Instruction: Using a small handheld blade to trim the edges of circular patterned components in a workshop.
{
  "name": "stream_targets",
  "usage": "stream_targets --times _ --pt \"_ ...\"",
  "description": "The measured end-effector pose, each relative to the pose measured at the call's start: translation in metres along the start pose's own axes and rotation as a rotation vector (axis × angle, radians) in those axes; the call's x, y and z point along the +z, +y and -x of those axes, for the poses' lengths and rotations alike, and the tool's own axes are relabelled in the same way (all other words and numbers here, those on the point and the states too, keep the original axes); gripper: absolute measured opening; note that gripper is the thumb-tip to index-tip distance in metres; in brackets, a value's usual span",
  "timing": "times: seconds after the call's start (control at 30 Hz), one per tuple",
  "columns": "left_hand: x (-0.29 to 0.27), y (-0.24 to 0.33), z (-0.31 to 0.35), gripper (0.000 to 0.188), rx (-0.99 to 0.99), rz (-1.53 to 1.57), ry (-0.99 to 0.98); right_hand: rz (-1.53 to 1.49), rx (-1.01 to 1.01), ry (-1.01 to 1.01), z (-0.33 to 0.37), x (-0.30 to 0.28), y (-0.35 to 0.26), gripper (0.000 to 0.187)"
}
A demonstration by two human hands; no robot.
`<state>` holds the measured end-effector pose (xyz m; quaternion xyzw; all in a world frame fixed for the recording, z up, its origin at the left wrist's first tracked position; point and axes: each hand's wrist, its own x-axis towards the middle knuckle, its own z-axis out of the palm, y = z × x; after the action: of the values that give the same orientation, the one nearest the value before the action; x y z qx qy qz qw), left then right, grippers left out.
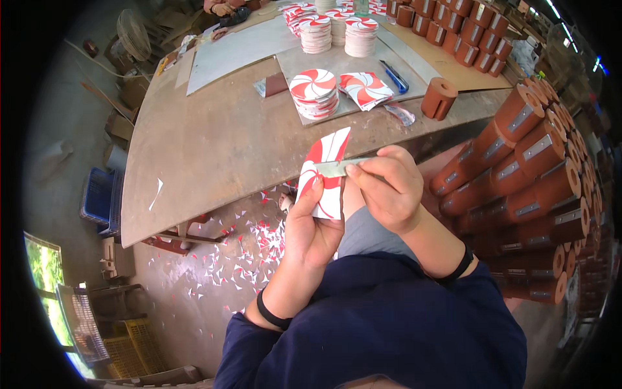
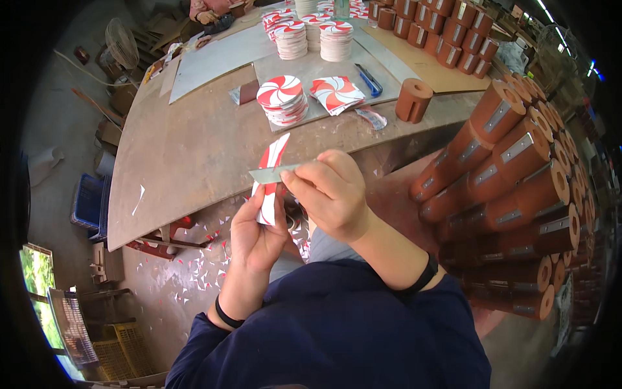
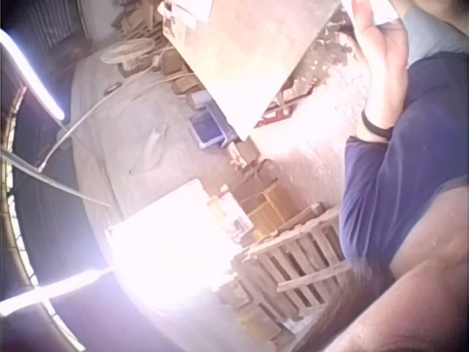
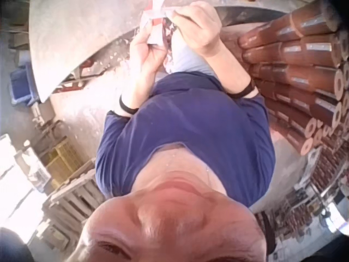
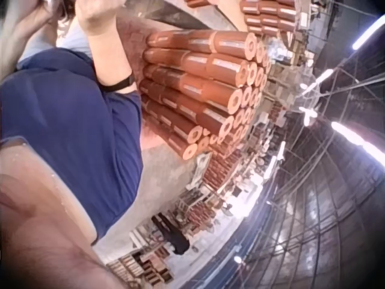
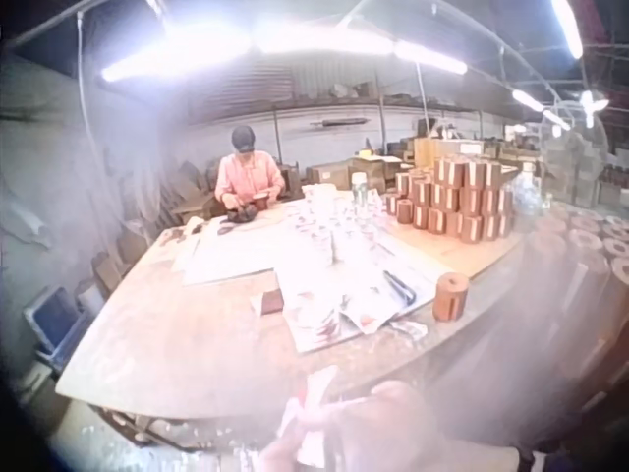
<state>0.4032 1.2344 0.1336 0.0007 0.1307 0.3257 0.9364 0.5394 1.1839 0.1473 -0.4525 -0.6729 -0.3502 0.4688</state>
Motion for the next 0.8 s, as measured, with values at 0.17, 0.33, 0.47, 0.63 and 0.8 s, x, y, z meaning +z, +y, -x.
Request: stream_targets --times 0.17,0.33,0.47,0.63,0.8 --pt "0.004 -0.001 0.003 0.021 0.04 0.063 -0.009 -0.058 0.131 -0.038 -0.002 0.005 -0.012 0.023" --pt "0.007 -0.004 0.008 0.02 0.078 0.022 -0.009 -0.015 0.034 0.014 -0.001 0.003 -0.011 0.022" --pt "0.006 -0.005 0.008 0.021 0.053 0.04 0.019 -0.005 0.036 0.025 0.009 0.006 -0.001 0.022" --pt "0.004 -0.001 0.008 0.024 0.028 0.045 -0.02 -0.018 0.197 0.06 0.01 0.001 0.003 0.024" --pt "0.007 -0.003 0.008 0.02 0.01 0.093 -0.004 -0.067 0.13 0.04 0.004 -0.003 -0.009 0.025"
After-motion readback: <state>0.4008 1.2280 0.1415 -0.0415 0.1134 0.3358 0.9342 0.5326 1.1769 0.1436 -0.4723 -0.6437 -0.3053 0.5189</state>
